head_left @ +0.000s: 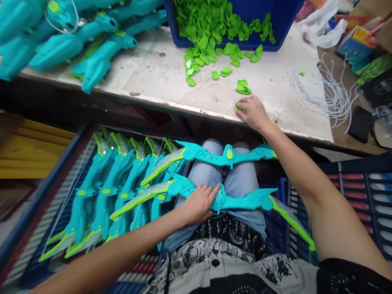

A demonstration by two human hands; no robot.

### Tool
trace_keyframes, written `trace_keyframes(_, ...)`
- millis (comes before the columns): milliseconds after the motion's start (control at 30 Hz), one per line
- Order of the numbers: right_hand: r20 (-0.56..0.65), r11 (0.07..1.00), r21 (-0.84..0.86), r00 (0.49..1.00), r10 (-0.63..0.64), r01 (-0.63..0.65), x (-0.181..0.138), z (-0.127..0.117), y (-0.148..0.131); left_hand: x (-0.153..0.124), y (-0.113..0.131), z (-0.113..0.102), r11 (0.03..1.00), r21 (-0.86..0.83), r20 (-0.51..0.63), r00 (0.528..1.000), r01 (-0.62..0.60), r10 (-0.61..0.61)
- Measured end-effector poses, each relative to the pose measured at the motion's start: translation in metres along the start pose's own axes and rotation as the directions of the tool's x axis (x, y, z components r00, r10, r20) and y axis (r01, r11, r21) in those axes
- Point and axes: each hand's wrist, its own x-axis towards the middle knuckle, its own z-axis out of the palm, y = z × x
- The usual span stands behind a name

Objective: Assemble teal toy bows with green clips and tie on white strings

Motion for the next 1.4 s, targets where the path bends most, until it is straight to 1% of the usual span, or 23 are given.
trace_keyframes(67,0.001,0.999,0.002,0.999,0.044,-0.044,-0.004,-0.004,-0.003,0.009,-0.002,-0.017,0.986,-0.167,0.027,0.999,-0.017,0.022)
trace_keyframes(133,-0.014,0.996,0.028,0.996,0.091,-0.091,-0.017,-0.013,-0.013,0.022,-0.006,-0.035,0.932,-0.364,0.078,0.996,-0.001,0.032)
trace_keyframes(167,-0.028,0.994,0.052,0.995,0.099,-0.098,-0.028,-0.019,-0.022,0.029,-0.01,-0.041,0.893,-0.45,0.109,0.993,0.01,0.044)
trace_keyframes(233,-0.068,0.99,0.127,0.995,0.07,-0.061,-0.061,-0.028,-0.047,0.045,-0.018,-0.05,0.803,-0.594,0.166,0.984,0.05,0.062)
trace_keyframes(300,-0.098,0.979,0.204,0.995,-0.007,0.027,-0.106,-0.03,-0.076,0.06,-0.025,-0.05,0.681,-0.719,0.24,0.969,0.136,0.06)
trace_keyframes(367,-0.09,0.965,0.236,0.991,-0.098,0.117,-0.154,-0.021,-0.102,0.07,-0.031,-0.045,0.505,-0.827,0.316,0.947,0.245,0.059)
trace_keyframes(433,-0.082,0.964,0.215,0.987,-0.142,0.156,-0.195,-0.004,-0.121,0.075,-0.034,-0.038,0.348,-0.884,0.36,0.93,0.313,0.078)
trace_keyframes(467,-0.085,0.966,0.2,0.985,-0.147,0.161,-0.211,0.006,-0.126,0.077,-0.036,-0.035,0.3,-0.897,0.367,0.926,0.325,0.092)
trace_keyframes(533,-0.1,0.972,0.179,0.985,-0.139,0.155,-0.232,0.025,-0.132,0.078,-0.037,-0.031,0.261,-0.906,0.372,0.921,0.334,0.116)
trace_keyframes(600,-0.117,0.973,0.177,0.984,-0.131,0.151,-0.239,0.039,-0.132,0.078,-0.038,-0.029,0.259,-0.906,0.377,0.917,0.336,0.129)
trace_keyframes(700,-0.141,0.972,0.178,0.982,-0.128,0.152,-0.238,0.047,-0.13,0.08,-0.037,-0.028,0.253,-0.909,0.371,0.92,0.332,0.127)
trace_keyframes(733,-0.148,0.974,0.178,0.982,-0.115,0.141,-0.238,0.048,-0.13,0.08,-0.036,-0.028,0.264,-0.909,0.361,0.926,0.322,0.114)
trace_keyframes(800,-0.138,0.976,0.201,0.989,-0.056,0.084,-0.237,0.049,-0.131,0.081,-0.033,-0.027,0.317,-0.904,0.321,0.945,0.288,0.056)
trace_keyframes(867,-0.084,0.964,0.265,0.996,0.036,-0.012,-0.238,0.05,-0.133,0.081,-0.029,-0.027,0.391,-0.884,0.273,0.962,0.258,-0.017)
trace_keyframes(933,0.004,0.933,0.333,0.99,0.14,-0.133,-0.236,0.051,-0.133,0.082,-0.024,-0.027,0.434,-0.865,0.254,0.966,0.253,-0.056)
trace_keyframes(1000,0.104,0.903,0.349,0.968,0.228,-0.25,-0.232,0.05,-0.133,0.082,-0.021,-0.027,0.437,-0.86,0.262,0.963,0.261,-0.061)
trace_keyframes(1067,0.209,0.888,0.318,0.939,0.274,-0.331,-0.225,0.048,-0.131,0.084,-0.018,-0.026,0.424,-0.867,0.259,0.964,0.261,-0.062)
trace_keyframes(1133,0.308,0.888,0.274,0.908,0.283,-0.37,-0.217,0.045,-0.128,0.085,-0.017,-0.024,0.42,-0.875,0.237,0.969,0.242,-0.065)
trace_keyframes(1200,0.376,0.887,0.239,0.88,0.291,-0.395,-0.209,0.043,-0.126,0.085,-0.018,-0.021,0.445,-0.868,0.209,0.975,0.219,-0.071)
trace_keyframes(1300,0.421,0.885,0.199,0.852,0.311,-0.422,-0.202,0.042,-0.126,0.085,-0.02,-0.02,0.525,-0.829,0.175,0.981,0.191,-0.079)
trace_keyframes(1400,0.442,0.892,0.186,0.845,0.299,-0.413,-0.2,0.041,-0.127,0.084,-0.02,-0.02,0.588,-0.793,0.155,0.986,0.163,-0.065)
